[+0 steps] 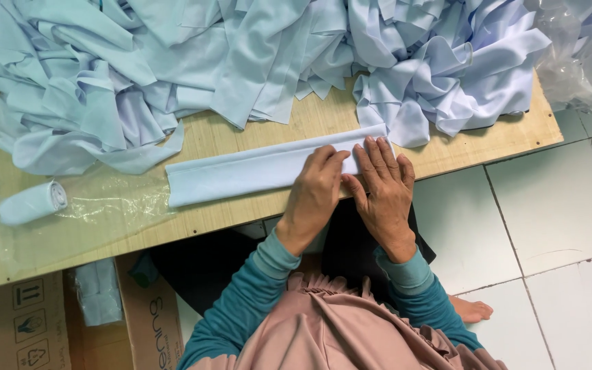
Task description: The person folds light blue garments on a wooden table, then places each folded item into a clear plastic bag. The person repeats this process for multiple garments, stacking the packaged items into a cardboard box.
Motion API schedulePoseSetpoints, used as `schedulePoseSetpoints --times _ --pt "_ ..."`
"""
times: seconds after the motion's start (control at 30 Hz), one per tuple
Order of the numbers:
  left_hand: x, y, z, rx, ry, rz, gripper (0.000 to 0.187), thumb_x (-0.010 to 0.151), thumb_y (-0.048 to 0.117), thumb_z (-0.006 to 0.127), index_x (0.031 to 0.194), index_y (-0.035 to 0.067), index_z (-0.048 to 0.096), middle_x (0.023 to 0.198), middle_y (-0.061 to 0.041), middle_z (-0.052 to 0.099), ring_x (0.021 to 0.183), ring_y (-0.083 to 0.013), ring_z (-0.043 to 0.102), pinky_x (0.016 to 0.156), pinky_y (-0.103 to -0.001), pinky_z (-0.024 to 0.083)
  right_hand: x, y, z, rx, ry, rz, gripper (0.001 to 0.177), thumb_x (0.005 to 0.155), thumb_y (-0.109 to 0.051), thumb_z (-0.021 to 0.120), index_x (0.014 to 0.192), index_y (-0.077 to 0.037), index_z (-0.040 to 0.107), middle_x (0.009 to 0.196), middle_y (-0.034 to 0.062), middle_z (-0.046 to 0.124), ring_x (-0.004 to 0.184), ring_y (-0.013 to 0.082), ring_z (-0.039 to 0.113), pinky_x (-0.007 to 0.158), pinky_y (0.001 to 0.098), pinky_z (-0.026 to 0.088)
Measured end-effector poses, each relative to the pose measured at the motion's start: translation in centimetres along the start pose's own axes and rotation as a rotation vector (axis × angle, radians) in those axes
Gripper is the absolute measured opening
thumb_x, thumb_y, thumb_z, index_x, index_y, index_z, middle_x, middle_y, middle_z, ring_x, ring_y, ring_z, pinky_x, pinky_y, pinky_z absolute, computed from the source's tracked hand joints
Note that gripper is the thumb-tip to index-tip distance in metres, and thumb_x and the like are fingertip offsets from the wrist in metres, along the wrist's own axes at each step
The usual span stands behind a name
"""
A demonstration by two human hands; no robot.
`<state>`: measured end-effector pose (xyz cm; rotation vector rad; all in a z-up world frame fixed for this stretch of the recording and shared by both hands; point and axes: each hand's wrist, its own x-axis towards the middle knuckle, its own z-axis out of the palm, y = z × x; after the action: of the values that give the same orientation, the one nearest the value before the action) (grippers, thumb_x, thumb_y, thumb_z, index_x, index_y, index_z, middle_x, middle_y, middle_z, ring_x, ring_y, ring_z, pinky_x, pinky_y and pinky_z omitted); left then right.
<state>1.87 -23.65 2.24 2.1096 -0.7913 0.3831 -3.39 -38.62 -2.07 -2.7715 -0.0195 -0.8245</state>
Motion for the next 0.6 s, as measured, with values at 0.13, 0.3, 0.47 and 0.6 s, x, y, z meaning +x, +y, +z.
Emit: schedulePoseSetpoints --times 0.13,0.3,0.47,0.6 --pt "0.7 0.0 1.2 0.108 -0.047 0.001 0.021 0.095 0.001 0.064 0.116 0.001 0.069 0.103 -0.009 0.057 0.092 -0.028 0.066 0.08 -0.036 0.058 0.6 0.2 -0.8 0.021 -0.004 0.011 0.043 0.108 -0.041 0.057 0.145 -0.018 0.062 0.152 0.0057 0.058 0.145 0.0202 0.047 0.12 0.042 0.024" --pt "0.9 0.5 0.9 0.176 -0.065 0.003 0.02 0.1 0.012 0.064 0.116 0.0 0.068 0.101 -0.009 0.054 0.088 -0.0252 0.064 0.074 -0.035 0.058 2.3 1.0 -3.1 0.306 0.054 0.197 0.032 0.107 -0.026 0.064 0.137 -0.018 0.068 0.14 0.0067 0.064 0.132 0.0239 0.057 0.109 0.0397 0.038" --pt "0.6 0.5 1.8 0.264 -0.038 0.024 0.023 0.1 0.015 0.064 0.119 0.002 0.066 0.102 -0.009 0.051 0.087 -0.0239 0.061 0.072 -0.036 0.058 1.9 2.8 -2.3 0.03 0.079 0.317 0.031 0.105 -0.044 0.072 0.122 -0.018 0.075 0.112 0.0004 0.06 0.107 0.0197 0.054 0.087 0.0371 0.038" --pt "0.4 0.2 2.1 0.288 -0.022 0.031 0.024 0.102 0.018 0.062 0.121 0.004 0.065 0.101 -0.008 0.05 0.083 -0.0225 0.059 0.068 -0.035 0.057 2.0 3.5 -0.9 -0.032 0.044 0.344 0.039 0.096 -0.056 0.079 0.11 -0.019 0.075 0.102 -0.0018 0.054 0.099 0.0206 0.052 0.079 0.0375 0.038"
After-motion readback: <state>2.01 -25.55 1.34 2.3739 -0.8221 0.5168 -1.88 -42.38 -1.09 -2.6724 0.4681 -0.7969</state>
